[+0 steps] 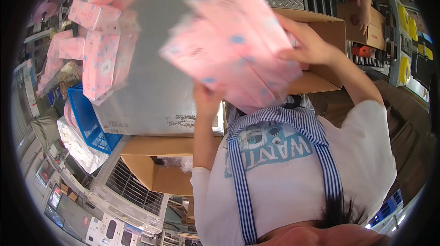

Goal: The person packs pink-wrapped items into cardboard boxes on a metal workbench. They arrange the items in rows, add bubble wrap for cushioning, and close the boxes. Another person assists by taping the boxes shut.

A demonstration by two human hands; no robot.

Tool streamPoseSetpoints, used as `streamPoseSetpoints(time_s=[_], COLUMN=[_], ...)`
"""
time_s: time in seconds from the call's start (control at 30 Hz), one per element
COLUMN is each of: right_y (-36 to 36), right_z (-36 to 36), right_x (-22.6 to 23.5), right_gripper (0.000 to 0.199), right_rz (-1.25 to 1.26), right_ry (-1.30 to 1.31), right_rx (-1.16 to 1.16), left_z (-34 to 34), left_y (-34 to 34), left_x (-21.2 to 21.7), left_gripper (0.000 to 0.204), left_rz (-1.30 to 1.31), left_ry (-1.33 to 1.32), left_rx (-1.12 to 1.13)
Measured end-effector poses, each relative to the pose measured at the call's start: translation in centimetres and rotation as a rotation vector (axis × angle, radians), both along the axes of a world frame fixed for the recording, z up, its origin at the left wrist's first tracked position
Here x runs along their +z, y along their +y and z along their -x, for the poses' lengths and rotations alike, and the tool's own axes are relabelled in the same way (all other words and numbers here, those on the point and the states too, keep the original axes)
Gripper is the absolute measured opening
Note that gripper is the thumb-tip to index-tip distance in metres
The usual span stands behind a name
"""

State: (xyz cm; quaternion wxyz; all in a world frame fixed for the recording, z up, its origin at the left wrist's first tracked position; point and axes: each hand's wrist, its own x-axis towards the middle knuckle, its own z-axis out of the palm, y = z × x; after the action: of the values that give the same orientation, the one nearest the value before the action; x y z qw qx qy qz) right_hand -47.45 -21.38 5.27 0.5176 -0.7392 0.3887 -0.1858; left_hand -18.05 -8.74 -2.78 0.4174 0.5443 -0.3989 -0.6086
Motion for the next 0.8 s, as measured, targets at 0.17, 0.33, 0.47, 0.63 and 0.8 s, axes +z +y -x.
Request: streamPoseSetpoints(time_s=[0.17,0.33,0.47,0.63,0.8], right_y=[7.8,7.6,6.7,0.9,2.3], right_z=[8.7,7.1,3.1,5.7,14.4], right_x=[-3.3,-16.5,-26.3,-22.7,-29.2], right_gripper=[0.072,0.055,0.049,0.045,0.022], right_rz=[-0.436,-0.399,-0.343,0.206,0.137], right_ry=[0.434,0.412,0.397,1.039,1.089], right_rx=[-0.151,-0.122,-0.096,-0.053,0.043], left_z=[6.9,6.3,8.7,12.2,13.5], left_y=[-2.8,-4.8,-3.8,-2.6,-3.6], left_x=[-3.7,-6.9,-9.1,-9.1,-8.6], left_gripper=[0.081,0.075,0.070,0.065,0.057], left_rz=[-0.138,0.003,0.534,0.294,0.434], left_ry=[-0.222,-0.670,-1.353,-1.302,-1.196], left_rx=[-0.444,-0.590,-0.793,-0.928,-0.846])
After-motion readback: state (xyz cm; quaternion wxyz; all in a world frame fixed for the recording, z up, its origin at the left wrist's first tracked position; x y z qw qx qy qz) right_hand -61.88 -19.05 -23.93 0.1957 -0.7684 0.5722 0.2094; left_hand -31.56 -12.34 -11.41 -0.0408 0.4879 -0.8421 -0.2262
